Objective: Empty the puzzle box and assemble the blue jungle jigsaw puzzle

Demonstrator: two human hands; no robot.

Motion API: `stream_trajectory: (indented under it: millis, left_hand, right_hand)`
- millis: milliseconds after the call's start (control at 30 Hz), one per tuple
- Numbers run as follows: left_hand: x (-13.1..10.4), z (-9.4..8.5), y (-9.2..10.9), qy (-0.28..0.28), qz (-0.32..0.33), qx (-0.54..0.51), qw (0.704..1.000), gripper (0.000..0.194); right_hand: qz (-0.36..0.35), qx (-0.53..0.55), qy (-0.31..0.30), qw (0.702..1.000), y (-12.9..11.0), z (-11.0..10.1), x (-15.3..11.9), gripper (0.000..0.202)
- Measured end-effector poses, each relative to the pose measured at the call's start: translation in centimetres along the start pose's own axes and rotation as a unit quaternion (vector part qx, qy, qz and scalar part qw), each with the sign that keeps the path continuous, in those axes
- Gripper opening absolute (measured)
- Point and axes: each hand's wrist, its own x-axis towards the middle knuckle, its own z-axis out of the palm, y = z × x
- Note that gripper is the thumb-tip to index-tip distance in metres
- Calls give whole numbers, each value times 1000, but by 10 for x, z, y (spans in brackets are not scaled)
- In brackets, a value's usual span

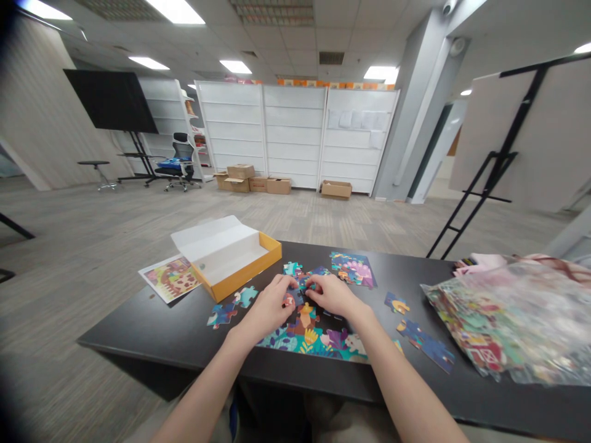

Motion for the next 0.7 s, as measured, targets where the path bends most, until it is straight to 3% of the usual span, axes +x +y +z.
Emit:
stream_trajectory:
  millis: [200,333,433,700]
  left_hand:
    - [8,-17,-33,85,-11,-96,992,20]
    - [8,-32,-59,134,-5,-123,983,30]
    - [5,-36,-69,120,-4,-90,989,33]
    - [12,-27,-65,45,126,-48,990,38]
  right_hand:
    - [16,9,-1,1000,0,0,0,17]
    - [7,17,0,1000,1,1,0,16]
    - [2,13,0,1000,0,1,-1,15]
    - [-2,12,0,1000,0,2,-1,15]
